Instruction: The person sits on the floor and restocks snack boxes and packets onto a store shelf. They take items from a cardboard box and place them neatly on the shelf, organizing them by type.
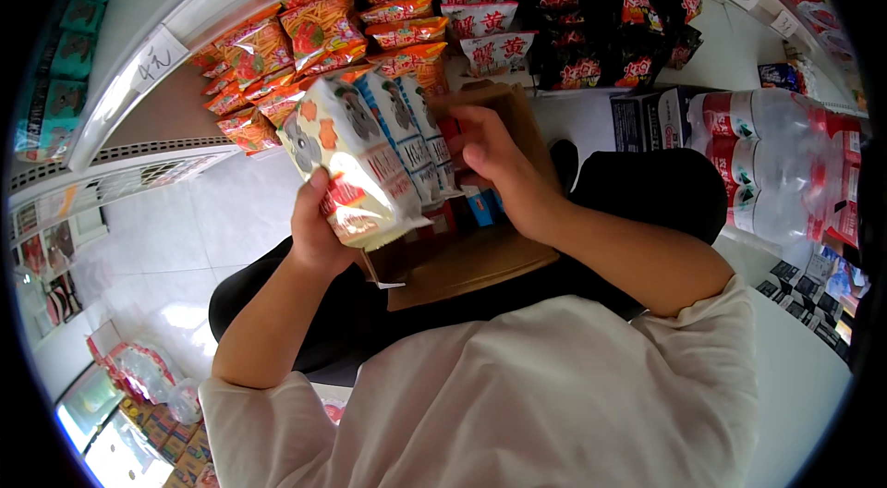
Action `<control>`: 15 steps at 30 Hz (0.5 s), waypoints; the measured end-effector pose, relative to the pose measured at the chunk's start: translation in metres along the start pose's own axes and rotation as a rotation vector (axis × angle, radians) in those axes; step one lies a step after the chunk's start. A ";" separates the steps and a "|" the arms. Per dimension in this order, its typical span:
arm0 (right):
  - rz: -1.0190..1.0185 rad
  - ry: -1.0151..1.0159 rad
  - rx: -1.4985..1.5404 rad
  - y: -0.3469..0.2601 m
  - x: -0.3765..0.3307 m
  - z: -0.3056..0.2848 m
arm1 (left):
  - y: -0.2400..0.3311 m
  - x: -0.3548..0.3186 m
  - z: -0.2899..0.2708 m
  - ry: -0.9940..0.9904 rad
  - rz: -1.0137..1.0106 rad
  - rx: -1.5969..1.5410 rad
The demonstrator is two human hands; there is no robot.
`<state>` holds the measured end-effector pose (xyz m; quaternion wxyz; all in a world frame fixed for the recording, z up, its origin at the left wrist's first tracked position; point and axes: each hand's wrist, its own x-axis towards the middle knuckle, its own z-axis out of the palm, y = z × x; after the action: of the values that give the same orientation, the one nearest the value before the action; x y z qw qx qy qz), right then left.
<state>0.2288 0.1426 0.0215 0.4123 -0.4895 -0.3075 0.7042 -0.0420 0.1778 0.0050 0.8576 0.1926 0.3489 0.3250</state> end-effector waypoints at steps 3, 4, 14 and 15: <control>0.090 -0.097 -0.126 0.019 0.003 -0.001 | -0.015 -0.014 0.001 -0.018 0.003 0.095; 0.108 -0.120 -0.145 0.021 0.002 0.002 | -0.022 -0.018 0.012 -0.002 0.025 0.177; 0.661 -0.225 0.403 0.087 0.030 -0.003 | -0.070 0.013 -0.009 0.231 -0.283 0.220; 0.679 -0.246 0.422 0.090 0.037 -0.005 | -0.071 0.016 -0.009 0.252 -0.283 0.288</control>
<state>0.2016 0.1328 -0.0715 0.2083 -0.3801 -0.0249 0.9008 -0.0094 0.1388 -0.0482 0.8080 0.2203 0.5194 0.1699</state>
